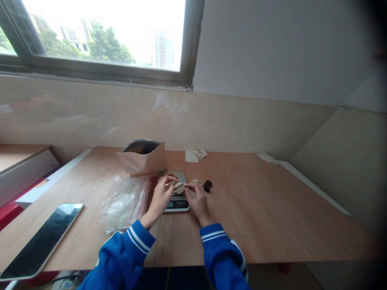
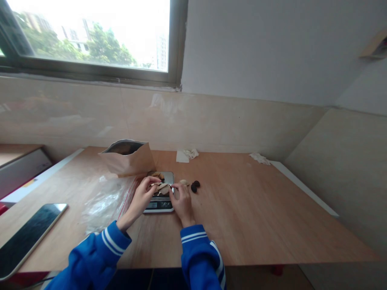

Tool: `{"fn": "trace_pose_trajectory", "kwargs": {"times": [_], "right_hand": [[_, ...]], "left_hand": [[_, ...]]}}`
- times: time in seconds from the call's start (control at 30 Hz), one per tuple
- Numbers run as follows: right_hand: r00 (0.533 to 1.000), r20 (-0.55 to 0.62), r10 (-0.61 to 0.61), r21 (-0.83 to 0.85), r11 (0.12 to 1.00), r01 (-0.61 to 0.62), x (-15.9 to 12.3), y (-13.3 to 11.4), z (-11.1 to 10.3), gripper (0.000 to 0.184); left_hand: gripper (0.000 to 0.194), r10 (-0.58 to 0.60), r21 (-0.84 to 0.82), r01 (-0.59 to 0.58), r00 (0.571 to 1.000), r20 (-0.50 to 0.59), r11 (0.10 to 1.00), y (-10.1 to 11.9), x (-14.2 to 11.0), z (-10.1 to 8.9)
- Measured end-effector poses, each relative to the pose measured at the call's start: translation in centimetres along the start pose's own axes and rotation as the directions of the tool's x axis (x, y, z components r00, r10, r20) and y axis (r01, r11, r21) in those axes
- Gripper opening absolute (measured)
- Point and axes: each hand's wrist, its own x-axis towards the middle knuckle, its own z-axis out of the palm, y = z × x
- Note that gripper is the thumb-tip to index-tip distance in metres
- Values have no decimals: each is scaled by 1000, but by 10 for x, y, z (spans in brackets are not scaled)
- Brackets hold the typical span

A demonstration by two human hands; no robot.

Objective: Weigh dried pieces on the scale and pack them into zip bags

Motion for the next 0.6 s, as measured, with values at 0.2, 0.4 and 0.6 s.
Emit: {"fn": "trace_pose_trajectory", "kwargs": {"times": [0.2, 0.4, 0.6], "right_hand": [[1000, 5, -13, -45, 999, 13, 1, 3, 1, 16], [1000, -13, -12, -25, 1000, 12, 1, 5, 1, 16], [999, -41, -10, -41, 999, 9, 3, 5, 0, 18]], "left_hand": [[14, -19, 88, 26, 997, -81, 996, 8, 3, -18], [15, -26, 165, 42, 995, -101, 985, 5, 2, -32], [16, 32, 256, 2, 992, -126, 967, 2, 0, -41]]}}
